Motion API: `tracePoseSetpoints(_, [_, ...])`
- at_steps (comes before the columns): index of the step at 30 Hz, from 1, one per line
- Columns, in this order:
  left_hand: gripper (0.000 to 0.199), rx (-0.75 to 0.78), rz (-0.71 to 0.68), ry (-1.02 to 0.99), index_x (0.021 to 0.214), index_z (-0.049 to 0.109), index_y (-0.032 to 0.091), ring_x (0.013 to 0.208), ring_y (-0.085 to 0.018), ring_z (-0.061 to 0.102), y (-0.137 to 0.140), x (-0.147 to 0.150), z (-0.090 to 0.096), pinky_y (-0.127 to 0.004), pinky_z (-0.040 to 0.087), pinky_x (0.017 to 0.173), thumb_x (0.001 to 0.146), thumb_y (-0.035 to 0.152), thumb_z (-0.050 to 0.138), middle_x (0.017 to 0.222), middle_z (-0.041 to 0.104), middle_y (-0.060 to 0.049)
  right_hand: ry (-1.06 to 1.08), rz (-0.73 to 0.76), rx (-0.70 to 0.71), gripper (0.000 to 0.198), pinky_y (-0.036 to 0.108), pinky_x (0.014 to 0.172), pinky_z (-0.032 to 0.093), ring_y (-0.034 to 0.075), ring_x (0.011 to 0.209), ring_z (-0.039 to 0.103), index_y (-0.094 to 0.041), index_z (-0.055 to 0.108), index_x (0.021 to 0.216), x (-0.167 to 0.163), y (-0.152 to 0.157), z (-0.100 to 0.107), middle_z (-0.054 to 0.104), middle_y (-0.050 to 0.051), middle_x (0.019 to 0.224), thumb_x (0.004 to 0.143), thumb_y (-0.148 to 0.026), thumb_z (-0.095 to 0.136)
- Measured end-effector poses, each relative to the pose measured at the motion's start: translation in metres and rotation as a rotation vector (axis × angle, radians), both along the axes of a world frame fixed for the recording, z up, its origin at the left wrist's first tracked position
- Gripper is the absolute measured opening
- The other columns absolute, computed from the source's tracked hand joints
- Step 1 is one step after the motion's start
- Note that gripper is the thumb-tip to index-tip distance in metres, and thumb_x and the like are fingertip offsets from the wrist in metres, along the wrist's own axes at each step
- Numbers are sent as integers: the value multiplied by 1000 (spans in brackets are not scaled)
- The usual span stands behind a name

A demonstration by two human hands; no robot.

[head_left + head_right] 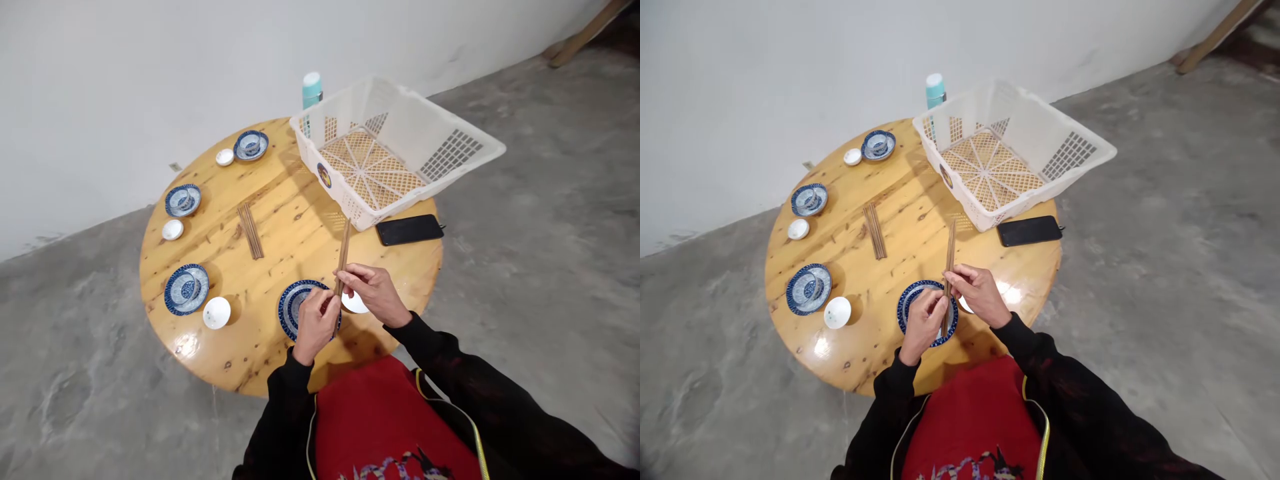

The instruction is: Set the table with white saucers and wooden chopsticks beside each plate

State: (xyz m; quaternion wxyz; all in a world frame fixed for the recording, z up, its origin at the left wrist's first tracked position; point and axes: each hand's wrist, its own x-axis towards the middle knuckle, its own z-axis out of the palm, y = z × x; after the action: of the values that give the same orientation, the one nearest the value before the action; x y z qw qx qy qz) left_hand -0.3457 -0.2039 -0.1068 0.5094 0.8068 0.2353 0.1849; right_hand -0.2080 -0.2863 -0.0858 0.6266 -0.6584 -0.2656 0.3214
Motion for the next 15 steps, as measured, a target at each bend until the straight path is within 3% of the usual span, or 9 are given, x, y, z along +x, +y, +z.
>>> tracePoseSetpoints(4, [27,-122,-53,-42,81,64,18,76,-16,51,2,-4,0,-28,38,72,102,28,52,76,54,-2,57,41,11,40,25,51,41,13,52,52,-17,71,77,0,-6,-2,59,0,56,86,-56,71])
tracePoseSetpoints(15, [26,-197,-37,-38,79,66,17,72,-15,50,-1,-5,-1,-28,37,69,99,31,56,75,53,-1,121,122,-13,43,26,52,42,13,53,54,-17,67,70,-1,-14,-8,60,1,58,85,-57,72])
